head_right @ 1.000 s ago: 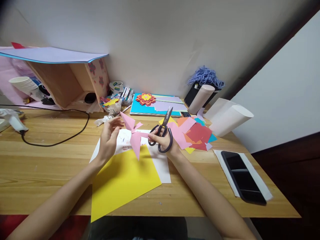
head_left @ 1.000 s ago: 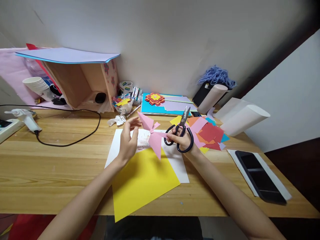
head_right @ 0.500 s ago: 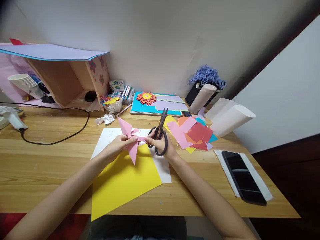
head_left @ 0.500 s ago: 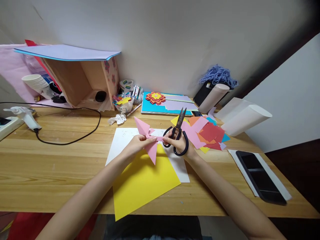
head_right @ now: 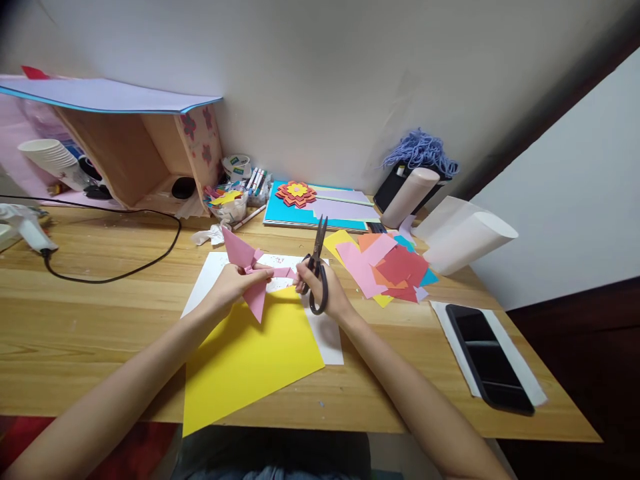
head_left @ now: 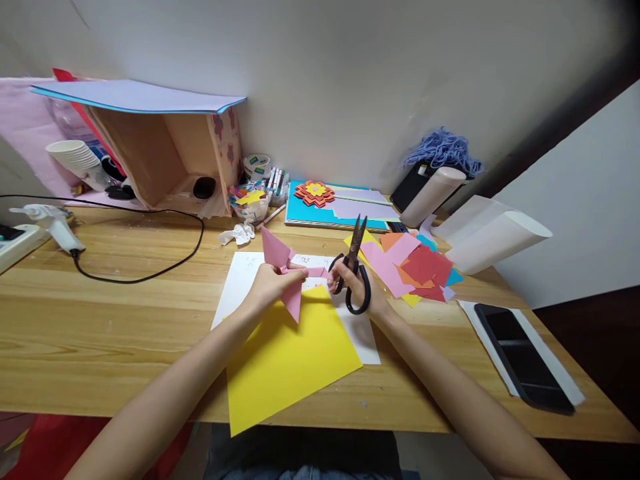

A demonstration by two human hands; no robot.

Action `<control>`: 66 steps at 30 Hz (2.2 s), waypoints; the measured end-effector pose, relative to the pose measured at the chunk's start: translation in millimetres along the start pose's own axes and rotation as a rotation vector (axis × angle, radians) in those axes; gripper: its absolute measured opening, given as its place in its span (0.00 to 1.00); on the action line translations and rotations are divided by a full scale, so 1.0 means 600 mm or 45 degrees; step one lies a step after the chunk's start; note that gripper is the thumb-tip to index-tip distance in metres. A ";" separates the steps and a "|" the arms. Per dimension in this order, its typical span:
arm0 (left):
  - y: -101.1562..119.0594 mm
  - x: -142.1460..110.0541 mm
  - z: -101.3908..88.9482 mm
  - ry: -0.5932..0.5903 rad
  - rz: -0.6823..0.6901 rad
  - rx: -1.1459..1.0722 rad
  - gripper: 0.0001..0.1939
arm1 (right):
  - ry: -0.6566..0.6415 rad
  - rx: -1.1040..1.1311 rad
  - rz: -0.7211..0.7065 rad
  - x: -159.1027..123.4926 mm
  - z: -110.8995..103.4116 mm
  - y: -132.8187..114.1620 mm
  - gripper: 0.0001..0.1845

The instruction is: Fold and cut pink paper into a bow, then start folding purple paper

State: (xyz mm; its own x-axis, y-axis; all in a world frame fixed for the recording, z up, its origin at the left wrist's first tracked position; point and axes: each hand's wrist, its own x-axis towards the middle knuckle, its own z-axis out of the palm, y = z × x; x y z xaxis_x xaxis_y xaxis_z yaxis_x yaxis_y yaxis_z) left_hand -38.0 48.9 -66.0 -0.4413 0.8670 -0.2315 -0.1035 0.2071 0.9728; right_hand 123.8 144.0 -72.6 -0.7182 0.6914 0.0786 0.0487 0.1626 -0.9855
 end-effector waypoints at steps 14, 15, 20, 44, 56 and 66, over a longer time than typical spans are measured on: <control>0.016 0.000 -0.013 0.259 0.245 -0.207 0.16 | -0.683 -0.882 0.158 -0.031 -0.019 -0.069 0.31; 0.016 -0.003 -0.009 0.225 0.237 -0.194 0.16 | -0.691 -0.850 0.148 -0.031 -0.017 -0.068 0.32; 0.016 -0.013 0.003 0.120 0.222 -0.131 0.14 | -0.701 -0.716 0.095 -0.031 -0.012 -0.062 0.35; 0.013 -0.010 0.000 0.079 0.229 -0.168 0.13 | -0.671 -0.577 0.063 -0.034 -0.006 -0.037 0.34; 0.016 -0.008 -0.002 0.143 0.126 -0.210 0.15 | -0.528 -0.681 0.110 -0.028 0.009 -0.035 0.35; 0.013 -0.004 -0.006 0.110 0.102 -0.261 0.16 | -0.462 -0.659 0.104 -0.025 0.013 -0.028 0.33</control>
State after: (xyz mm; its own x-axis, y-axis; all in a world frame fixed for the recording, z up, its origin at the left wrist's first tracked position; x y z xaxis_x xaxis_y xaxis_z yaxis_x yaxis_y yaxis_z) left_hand -40.8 47.1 -57.6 -0.5294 0.8329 -0.1612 -0.2402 0.0351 0.9701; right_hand 128.2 125.7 -58.6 -0.8831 0.4480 -0.1393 0.3772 0.5015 -0.7786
